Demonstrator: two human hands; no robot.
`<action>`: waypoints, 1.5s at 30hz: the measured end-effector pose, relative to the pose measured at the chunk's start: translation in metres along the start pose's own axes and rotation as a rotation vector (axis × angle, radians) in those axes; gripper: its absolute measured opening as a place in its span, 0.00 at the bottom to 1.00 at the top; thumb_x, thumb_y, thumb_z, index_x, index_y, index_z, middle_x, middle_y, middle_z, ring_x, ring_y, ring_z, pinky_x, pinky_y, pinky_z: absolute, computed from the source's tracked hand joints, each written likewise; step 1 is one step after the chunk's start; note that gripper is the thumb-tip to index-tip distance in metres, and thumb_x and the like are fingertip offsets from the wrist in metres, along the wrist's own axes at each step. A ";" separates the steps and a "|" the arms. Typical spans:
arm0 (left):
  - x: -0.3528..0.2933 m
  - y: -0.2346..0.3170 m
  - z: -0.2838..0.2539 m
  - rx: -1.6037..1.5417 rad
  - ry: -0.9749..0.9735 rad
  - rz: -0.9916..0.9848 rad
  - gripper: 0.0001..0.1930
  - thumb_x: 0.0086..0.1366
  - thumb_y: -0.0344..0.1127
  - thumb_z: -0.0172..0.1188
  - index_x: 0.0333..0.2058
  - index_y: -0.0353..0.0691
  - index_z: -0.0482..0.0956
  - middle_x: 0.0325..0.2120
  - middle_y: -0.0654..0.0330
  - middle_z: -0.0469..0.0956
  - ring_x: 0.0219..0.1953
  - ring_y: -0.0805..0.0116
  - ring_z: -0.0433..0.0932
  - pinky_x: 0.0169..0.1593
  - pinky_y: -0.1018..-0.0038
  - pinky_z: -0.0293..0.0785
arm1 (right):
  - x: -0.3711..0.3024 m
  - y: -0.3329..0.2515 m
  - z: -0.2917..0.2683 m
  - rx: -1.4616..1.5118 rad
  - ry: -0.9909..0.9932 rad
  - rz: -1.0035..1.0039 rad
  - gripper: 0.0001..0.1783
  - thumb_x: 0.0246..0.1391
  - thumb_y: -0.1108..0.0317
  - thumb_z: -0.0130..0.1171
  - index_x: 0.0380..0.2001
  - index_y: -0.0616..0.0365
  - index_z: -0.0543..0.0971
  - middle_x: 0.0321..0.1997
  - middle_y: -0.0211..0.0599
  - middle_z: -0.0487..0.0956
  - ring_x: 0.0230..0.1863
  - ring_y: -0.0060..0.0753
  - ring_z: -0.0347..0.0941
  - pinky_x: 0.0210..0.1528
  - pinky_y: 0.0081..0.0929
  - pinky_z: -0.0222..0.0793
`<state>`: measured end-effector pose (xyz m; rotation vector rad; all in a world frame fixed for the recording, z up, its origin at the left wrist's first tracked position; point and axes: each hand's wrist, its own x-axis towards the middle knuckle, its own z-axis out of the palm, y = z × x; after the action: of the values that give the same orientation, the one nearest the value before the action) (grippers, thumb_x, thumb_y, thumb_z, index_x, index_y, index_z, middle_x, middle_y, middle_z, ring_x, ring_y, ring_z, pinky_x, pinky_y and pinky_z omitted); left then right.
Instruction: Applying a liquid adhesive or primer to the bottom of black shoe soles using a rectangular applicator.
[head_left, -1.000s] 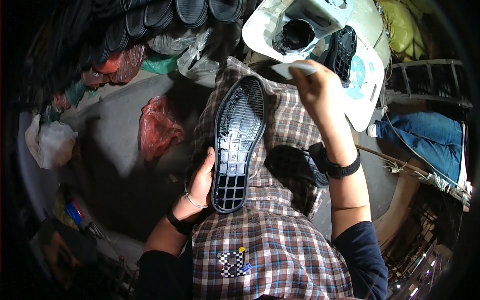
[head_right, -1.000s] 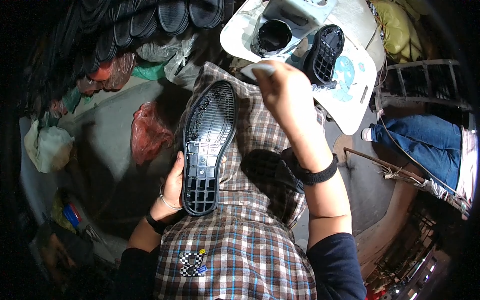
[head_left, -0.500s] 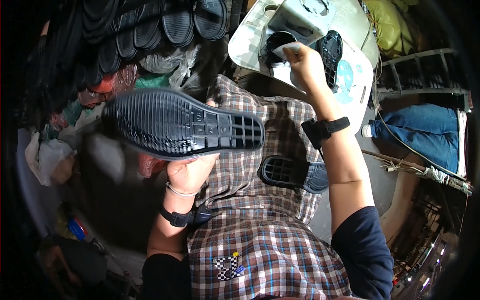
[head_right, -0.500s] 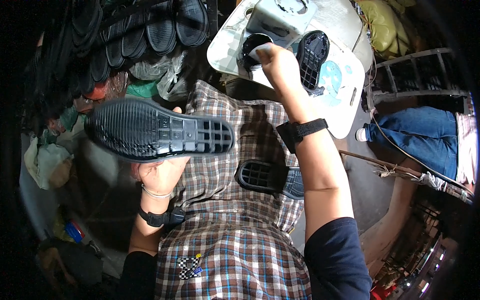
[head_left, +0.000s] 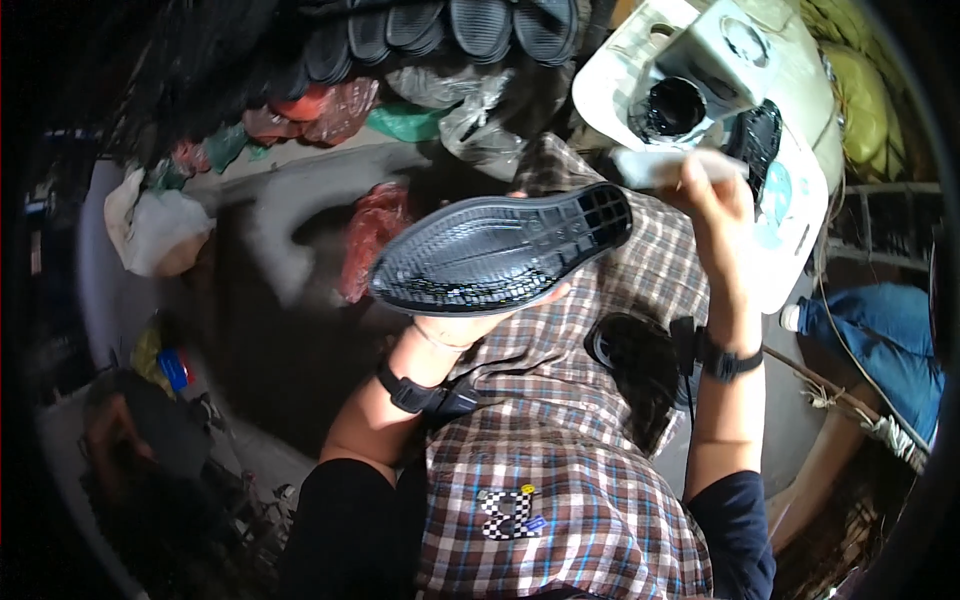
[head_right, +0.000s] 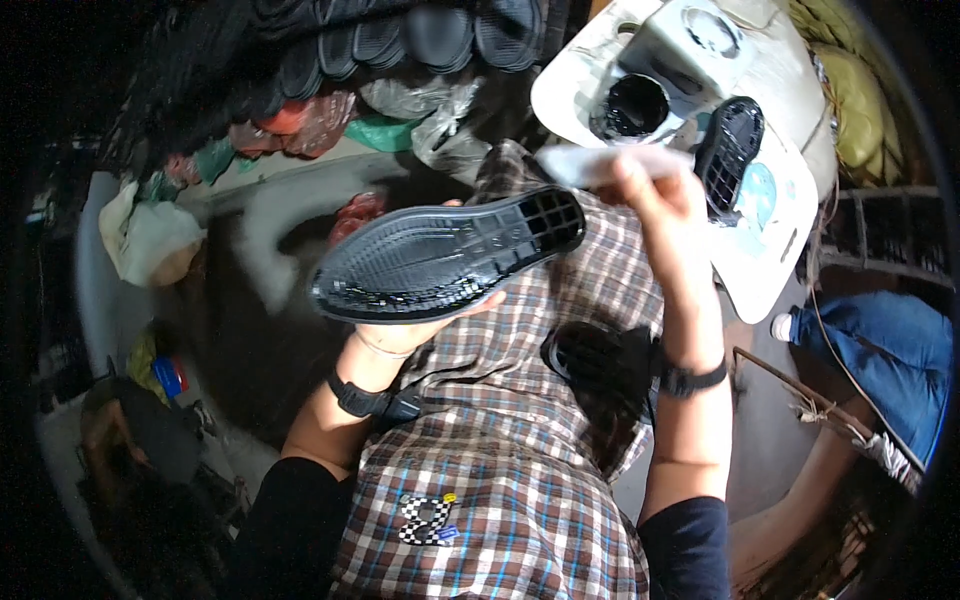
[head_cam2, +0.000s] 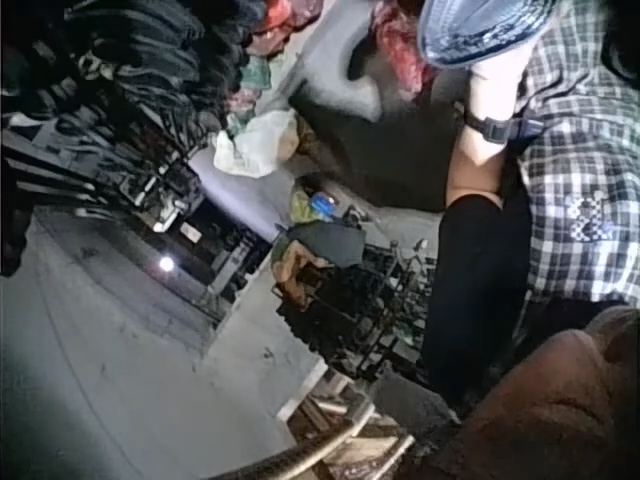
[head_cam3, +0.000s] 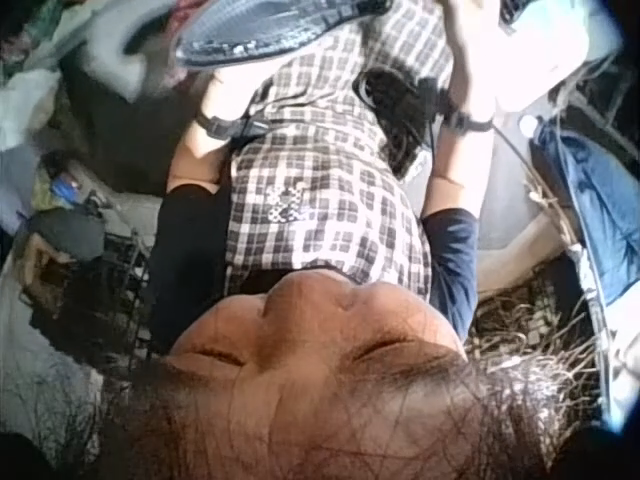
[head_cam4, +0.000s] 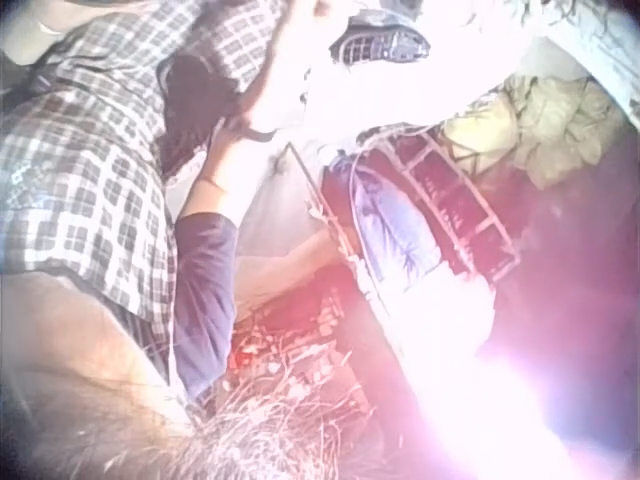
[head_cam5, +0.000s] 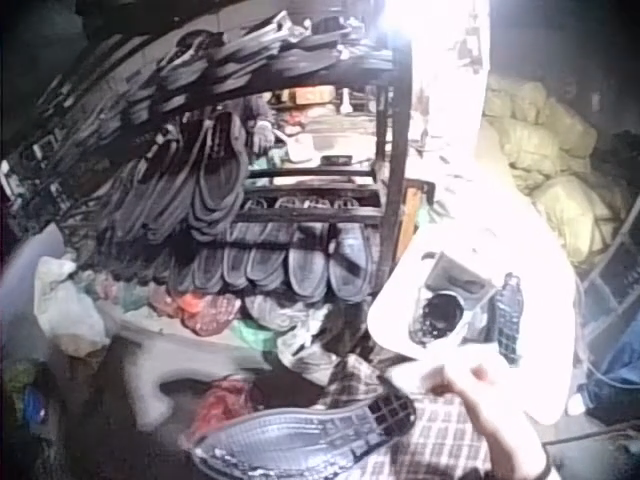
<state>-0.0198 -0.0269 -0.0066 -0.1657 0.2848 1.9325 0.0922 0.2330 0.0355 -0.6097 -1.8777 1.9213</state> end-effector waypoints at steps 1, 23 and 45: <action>-0.001 -0.006 -0.014 -0.130 -0.074 0.065 0.35 0.68 0.59 0.44 0.66 0.44 0.56 0.65 0.49 0.57 0.66 0.43 0.56 0.62 0.32 0.52 | -0.017 -0.013 0.024 -0.156 -0.027 -0.077 0.14 0.58 0.62 0.61 0.41 0.62 0.79 0.38 0.37 0.81 0.36 0.30 0.78 0.40 0.26 0.75; -0.010 -0.012 0.019 -0.039 0.081 0.050 0.31 0.70 0.59 0.38 0.59 0.39 0.66 0.54 0.50 0.73 0.56 0.57 0.71 0.64 0.61 0.61 | -0.068 -0.030 0.118 -0.677 -0.336 -0.854 0.17 0.40 0.69 0.58 0.38 0.59 0.78 0.42 0.39 0.78 0.38 0.38 0.78 0.37 0.28 0.77; 0.002 -0.007 0.026 -0.103 0.072 -0.043 0.33 0.68 0.60 0.42 0.62 0.41 0.63 0.61 0.42 0.64 0.60 0.38 0.66 0.56 0.32 0.63 | 0.076 0.046 -0.047 -0.888 0.441 -0.163 0.09 0.56 0.64 0.61 0.34 0.57 0.82 0.30 0.45 0.82 0.31 0.40 0.80 0.35 0.30 0.74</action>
<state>-0.0130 -0.0156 0.0167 -0.3081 0.2275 1.9016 0.0561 0.3133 -0.0137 -0.9818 -2.3007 0.6848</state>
